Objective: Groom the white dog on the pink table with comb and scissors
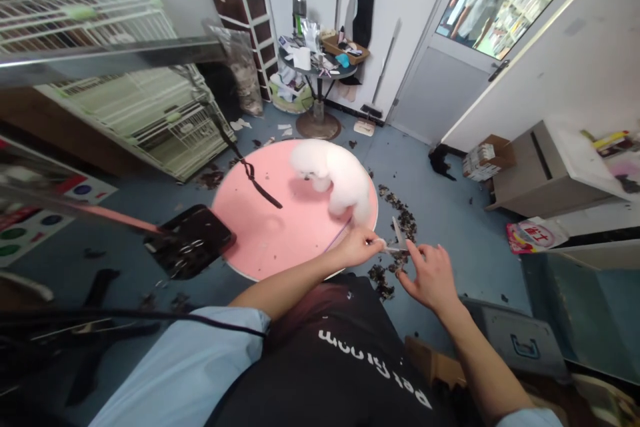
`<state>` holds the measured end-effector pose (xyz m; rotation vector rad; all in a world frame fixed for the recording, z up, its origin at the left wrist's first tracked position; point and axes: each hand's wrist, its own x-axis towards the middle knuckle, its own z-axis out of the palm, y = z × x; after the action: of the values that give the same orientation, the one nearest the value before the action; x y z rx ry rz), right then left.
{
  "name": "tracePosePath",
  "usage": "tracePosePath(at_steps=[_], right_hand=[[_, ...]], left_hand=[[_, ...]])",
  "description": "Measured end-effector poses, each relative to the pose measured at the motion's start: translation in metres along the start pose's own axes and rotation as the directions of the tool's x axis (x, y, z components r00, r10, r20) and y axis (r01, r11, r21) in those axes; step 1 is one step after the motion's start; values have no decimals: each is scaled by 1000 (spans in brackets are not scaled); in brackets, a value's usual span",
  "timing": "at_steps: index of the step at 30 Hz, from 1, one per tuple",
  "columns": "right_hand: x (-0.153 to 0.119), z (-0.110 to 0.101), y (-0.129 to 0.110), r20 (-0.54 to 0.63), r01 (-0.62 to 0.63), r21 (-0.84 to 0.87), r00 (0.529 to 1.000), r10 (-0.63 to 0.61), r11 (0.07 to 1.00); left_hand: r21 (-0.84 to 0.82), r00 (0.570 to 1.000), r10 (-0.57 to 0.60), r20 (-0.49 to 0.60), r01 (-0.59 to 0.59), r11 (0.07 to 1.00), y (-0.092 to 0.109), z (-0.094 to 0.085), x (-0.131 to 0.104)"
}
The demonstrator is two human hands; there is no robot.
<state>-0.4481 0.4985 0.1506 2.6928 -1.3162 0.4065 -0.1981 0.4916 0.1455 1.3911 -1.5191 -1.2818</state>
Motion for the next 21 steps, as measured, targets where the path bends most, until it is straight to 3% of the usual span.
tracePosePath(at_steps=[3, 7, 11, 16, 19, 21], right_hand=[[2, -2, -10, 24, 59, -16, 998, -58, 998], [11, -6, -20, 77, 146, -15, 987, -144, 989], [25, -9, -28, 77, 251, -27, 965, -249, 967], [34, -11, -37, 103, 304, -27, 948, -300, 952], [29, -2, -37, 157, 291, -11, 945, -286, 957], [23, 13, -36, 243, 243, 42, 938, -246, 969]], left_hand=[[46, 999, -27, 45, 25, 999, -4, -7, -15], [114, 998, 17, -59, -10, 993, -11, -14, -32], [82, 989, 1, -145, 11, 997, -17, -23, -45], [55, 998, 17, -58, -14, 998, -17, -21, -54], [76, 982, -14, -190, 29, 997, -19, -22, -58], [97, 958, -50, -282, 81, 992, -30, -34, -70]])
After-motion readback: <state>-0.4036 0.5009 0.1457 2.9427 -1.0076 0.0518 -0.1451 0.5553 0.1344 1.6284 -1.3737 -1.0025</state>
